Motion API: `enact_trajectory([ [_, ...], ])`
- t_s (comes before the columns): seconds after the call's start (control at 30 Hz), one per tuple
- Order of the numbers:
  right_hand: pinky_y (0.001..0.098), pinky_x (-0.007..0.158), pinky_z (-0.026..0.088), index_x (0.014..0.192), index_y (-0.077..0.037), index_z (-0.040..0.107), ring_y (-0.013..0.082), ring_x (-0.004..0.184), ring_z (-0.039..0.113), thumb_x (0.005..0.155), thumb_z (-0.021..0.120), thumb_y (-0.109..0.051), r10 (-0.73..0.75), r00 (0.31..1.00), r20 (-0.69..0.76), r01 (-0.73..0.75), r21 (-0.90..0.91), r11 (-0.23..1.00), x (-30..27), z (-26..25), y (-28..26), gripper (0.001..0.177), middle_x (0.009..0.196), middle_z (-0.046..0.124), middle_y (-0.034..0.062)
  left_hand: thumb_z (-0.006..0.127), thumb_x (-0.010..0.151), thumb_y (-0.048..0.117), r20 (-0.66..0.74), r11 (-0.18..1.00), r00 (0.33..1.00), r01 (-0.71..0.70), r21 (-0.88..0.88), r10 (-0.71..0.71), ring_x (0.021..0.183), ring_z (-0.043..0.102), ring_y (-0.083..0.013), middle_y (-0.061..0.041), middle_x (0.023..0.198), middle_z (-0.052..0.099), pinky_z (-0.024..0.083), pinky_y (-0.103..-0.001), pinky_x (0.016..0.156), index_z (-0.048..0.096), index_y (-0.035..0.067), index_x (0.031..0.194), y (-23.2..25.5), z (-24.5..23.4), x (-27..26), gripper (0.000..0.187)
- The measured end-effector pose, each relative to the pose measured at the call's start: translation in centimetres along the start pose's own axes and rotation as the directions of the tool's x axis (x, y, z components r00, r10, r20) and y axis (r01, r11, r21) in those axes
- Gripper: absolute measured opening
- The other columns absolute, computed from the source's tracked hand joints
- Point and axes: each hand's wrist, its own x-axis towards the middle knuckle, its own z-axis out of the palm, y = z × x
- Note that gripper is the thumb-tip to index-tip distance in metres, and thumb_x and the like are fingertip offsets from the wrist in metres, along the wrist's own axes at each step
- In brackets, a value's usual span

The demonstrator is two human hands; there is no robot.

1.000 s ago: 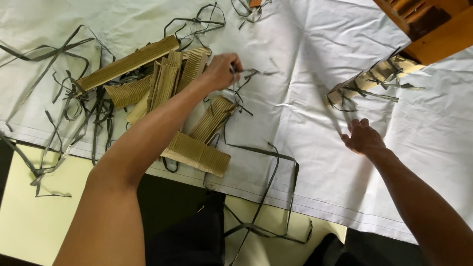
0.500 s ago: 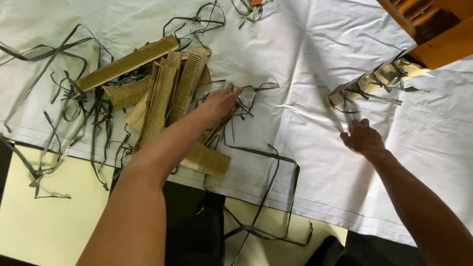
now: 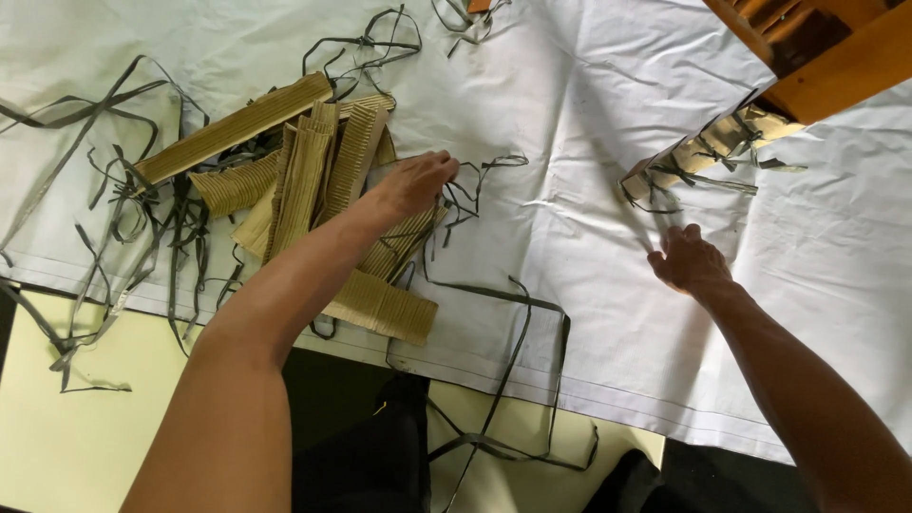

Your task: Wrapping wooden chair legs with protective cardboard and securing them with plastic ties.

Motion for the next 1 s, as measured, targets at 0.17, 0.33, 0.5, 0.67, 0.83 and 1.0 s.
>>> enact_trajectory([
  [0.17, 0.0467, 0.083, 0.062, 0.131, -0.004, 0.057, 0.0325, 0.095, 0.071, 0.101, 0.060, -0.041, -0.009, 1.000, -0.003, 0.009, -0.039, 0.999, 0.3, 0.1, -0.1, 0.047, 0.130, 0.053, 0.0204, 0.058, 0.090, -0.008, 0.035, 0.968, 0.981, -0.196, 0.158, 0.193, 0.107, 0.066, -0.0309, -0.015, 0.118, 0.064, 0.058, -0.039, 0.092, 0.052, 0.005, 0.133, 1.6, 1.2, 1.2, 0.046],
  [0.33, 0.0460, 0.081, 0.063, 0.132, -0.003, 0.057, 0.0314, 0.092, 0.071, 0.100, 0.059, -0.044, 0.009, 1.000, -0.005, -0.009, -0.044, 0.999, 0.7, 0.0, -0.4, 0.051, 0.128, 0.054, 0.0206, 0.046, 0.100, -0.003, 0.281, 0.956, 0.954, -0.172, 0.237, 0.102, 0.102, 0.067, -0.0313, -0.017, 0.125, 0.059, 0.060, -0.038, 0.083, 0.027, 0.024, 0.162, 4.7, 0.7, 2.4, 0.070],
  [0.5, 0.0466, 0.080, 0.062, 0.122, -0.005, 0.065, 0.0311, 0.087, 0.072, 0.101, 0.057, -0.042, 0.045, 0.999, 0.021, -0.045, -0.015, 0.999, 1.1, -0.3, -0.6, 0.043, 0.129, 0.055, 0.0188, 0.053, 0.099, 0.006, 0.269, 0.911, 0.958, -0.193, 0.364, 0.096, 0.108, 0.066, -0.0291, -0.015, 0.121, 0.063, 0.058, -0.038, 0.090, 0.030, 0.025, 0.160, 2.7, 7.4, 4.6, 0.068],
  [0.67, 0.0469, 0.078, 0.062, 0.121, -0.003, 0.064, 0.0316, 0.084, 0.072, 0.101, 0.058, -0.042, 0.005, 1.000, 0.000, -0.005, -0.046, 0.999, 1.7, 0.3, 0.0, 0.044, 0.121, 0.059, 0.0204, 0.057, 0.097, 0.004, 0.230, 0.953, 0.973, -0.073, 0.296, 0.003, 0.118, 0.064, -0.0298, -0.014, 0.129, 0.062, 0.058, -0.039, 0.092, 0.055, 0.011, 0.134, 1.6, 7.4, 4.4, 0.037],
  [0.83, 0.0474, 0.078, 0.062, 0.119, -0.004, 0.066, 0.0316, 0.084, 0.071, 0.100, 0.060, -0.039, -0.012, 1.000, -0.018, 0.011, -0.006, 1.000, 1.2, 0.1, 0.1, 0.041, 0.122, 0.058, 0.0200, 0.061, 0.085, -0.004, 0.109, 0.959, 0.994, -0.041, 0.282, 0.011, 0.113, 0.065, -0.0333, -0.018, 0.124, 0.063, 0.058, -0.038, 0.089, 0.061, -0.001, 0.117, -1.7, 5.7, 2.7, 0.032],
  [1.0, 0.0467, 0.077, 0.063, 0.119, -0.004, 0.066, 0.0319, 0.085, 0.072, 0.101, 0.060, -0.037, -0.004, 1.000, -0.001, 0.004, -0.012, 1.000, 0.8, -0.4, -0.3, 0.038, 0.121, 0.059, 0.0200, 0.061, 0.089, -0.006, 0.020, 0.981, 0.992, 0.124, 0.149, -0.128, 0.107, 0.067, -0.0373, -0.020, 0.118, 0.063, 0.057, -0.046, 0.087, 0.064, -0.001, 0.104, -1.7, 3.8, 0.8, 0.016],
])
